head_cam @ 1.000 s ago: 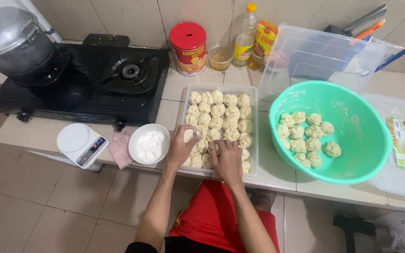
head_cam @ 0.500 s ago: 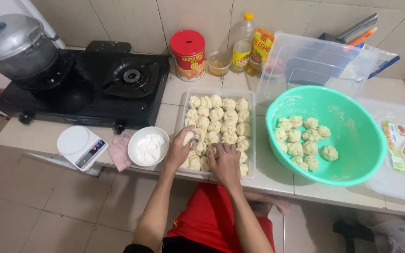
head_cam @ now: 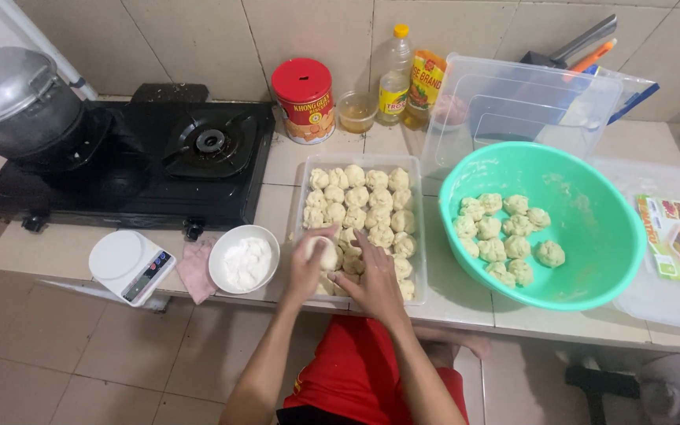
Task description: The person is portioning dough from a large green bowl into small balls and arranging them in a rectangular plastic tray.
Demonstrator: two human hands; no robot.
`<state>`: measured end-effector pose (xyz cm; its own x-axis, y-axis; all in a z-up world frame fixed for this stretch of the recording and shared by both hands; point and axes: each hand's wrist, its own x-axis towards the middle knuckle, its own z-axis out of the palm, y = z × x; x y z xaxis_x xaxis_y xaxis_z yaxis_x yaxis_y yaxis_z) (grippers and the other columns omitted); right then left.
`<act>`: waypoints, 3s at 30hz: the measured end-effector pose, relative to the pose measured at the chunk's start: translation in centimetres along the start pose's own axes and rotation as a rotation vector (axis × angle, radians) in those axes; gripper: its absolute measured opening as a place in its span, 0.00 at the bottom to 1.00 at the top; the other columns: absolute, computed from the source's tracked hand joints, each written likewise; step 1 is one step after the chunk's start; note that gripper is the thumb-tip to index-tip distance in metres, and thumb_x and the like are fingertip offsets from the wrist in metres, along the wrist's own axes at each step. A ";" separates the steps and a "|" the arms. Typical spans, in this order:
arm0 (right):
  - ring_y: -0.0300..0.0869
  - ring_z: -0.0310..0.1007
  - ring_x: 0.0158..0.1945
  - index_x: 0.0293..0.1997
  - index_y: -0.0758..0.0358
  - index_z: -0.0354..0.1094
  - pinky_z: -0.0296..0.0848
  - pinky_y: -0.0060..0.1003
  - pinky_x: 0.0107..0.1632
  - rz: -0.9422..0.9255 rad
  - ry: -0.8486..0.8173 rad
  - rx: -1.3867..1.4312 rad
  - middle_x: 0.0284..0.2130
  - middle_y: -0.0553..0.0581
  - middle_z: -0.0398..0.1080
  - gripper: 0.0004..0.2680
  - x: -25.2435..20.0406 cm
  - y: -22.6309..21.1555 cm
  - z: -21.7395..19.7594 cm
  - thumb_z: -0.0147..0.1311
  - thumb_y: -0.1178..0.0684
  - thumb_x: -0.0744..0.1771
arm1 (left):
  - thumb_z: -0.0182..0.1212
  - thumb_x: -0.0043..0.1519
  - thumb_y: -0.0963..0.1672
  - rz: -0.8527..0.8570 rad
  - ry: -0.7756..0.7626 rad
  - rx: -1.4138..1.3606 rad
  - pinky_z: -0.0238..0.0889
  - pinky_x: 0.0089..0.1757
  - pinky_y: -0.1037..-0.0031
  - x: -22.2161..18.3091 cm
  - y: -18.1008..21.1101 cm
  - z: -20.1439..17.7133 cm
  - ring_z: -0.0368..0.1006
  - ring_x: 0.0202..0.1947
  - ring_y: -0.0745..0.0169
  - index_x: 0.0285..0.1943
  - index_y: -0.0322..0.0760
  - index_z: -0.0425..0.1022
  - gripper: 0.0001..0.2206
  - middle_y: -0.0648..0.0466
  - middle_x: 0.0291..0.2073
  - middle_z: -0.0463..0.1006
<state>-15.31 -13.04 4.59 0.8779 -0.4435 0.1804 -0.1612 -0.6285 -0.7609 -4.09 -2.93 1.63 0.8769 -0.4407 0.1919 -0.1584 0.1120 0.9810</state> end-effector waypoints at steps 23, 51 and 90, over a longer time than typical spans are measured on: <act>0.61 0.78 0.42 0.71 0.72 0.53 0.74 0.56 0.48 0.089 0.043 0.326 0.40 0.73 0.77 0.28 -0.9 -1.8 -1.3 0.64 0.56 0.64 | 0.55 0.70 0.50 0.020 -0.369 0.447 0.66 0.32 0.64 1.2 -3.3 -0.1 0.73 0.24 0.54 0.33 0.35 0.73 0.17 0.47 0.17 0.71; 0.53 0.78 0.43 0.54 0.60 0.75 0.76 0.45 0.49 -0.054 0.023 -0.034 0.33 0.59 0.78 0.15 -1.1 4.6 -1.6 0.65 0.55 0.63 | 0.55 0.68 0.53 0.082 -0.378 0.613 0.75 0.40 0.57 -2.4 -2.8 1.1 0.81 0.39 0.40 0.58 0.43 0.70 0.17 0.40 0.36 0.81; 0.59 0.75 0.32 0.60 0.55 0.71 0.72 0.52 0.41 0.151 -0.119 0.101 0.25 0.68 0.72 0.12 -1.0 3.8 -2.4 0.54 0.50 0.69 | 0.55 0.67 0.50 0.185 -0.376 0.614 0.72 0.36 0.55 -2.2 -0.9 1.8 0.80 0.34 0.40 0.55 0.40 0.75 0.14 0.38 0.28 0.80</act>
<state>-17.93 -16.50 3.04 0.8953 -0.4453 -0.0104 -0.2538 -0.4908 -0.8335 -6.68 -3.66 0.37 0.6140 -0.7505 0.2444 -0.6103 -0.2551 0.7500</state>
